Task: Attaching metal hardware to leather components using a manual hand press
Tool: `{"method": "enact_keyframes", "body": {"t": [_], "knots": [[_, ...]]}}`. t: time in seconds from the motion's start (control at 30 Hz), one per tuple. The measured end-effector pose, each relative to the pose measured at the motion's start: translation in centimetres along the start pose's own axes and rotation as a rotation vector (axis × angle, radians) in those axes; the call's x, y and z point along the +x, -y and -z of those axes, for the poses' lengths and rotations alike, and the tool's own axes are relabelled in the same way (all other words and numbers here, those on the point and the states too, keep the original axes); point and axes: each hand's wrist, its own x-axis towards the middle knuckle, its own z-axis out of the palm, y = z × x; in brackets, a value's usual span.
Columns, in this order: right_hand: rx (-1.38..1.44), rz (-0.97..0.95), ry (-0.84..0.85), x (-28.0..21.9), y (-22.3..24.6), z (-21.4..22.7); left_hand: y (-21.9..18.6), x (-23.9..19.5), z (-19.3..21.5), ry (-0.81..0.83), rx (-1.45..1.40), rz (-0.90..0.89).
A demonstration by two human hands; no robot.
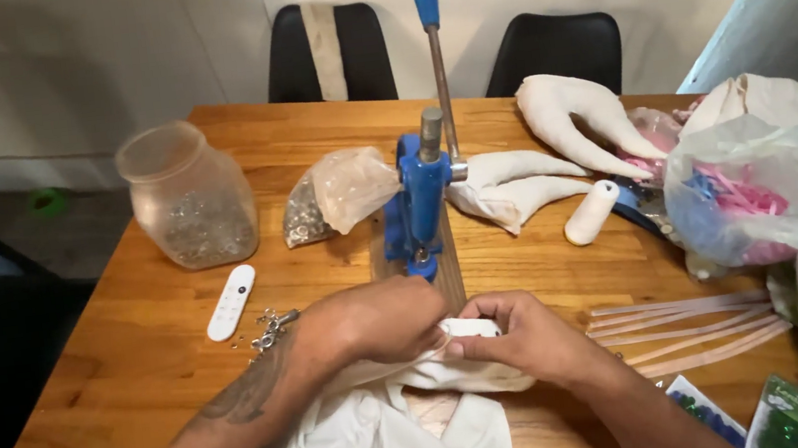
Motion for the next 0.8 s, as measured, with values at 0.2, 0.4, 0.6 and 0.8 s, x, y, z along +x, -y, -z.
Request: {"method": "enact_keyframes", "body": {"t": [0.2, 0.4, 0.6, 0.8], "knots": [[-0.250, -0.053, -0.052, 0.1, 2.5, 0.7, -1.5, 0.5, 0.9, 0.038, 0.020, 0.147], [-0.083, -0.047, -0.068, 0.8, 5.4, -0.5, 0.4, 1.0, 1.1, -0.048, 0.033, 0.083], [0.052, -0.040, -0.198, 0.7, 5.8, -2.3, 0.1, 0.1, 3.0, -0.091, -0.031, 0.137], [0.024, 0.031, -0.269, 1.0, 5.0, -2.1, 0.5, -0.5, 4.3, -0.035, -0.292, 0.139]]}}
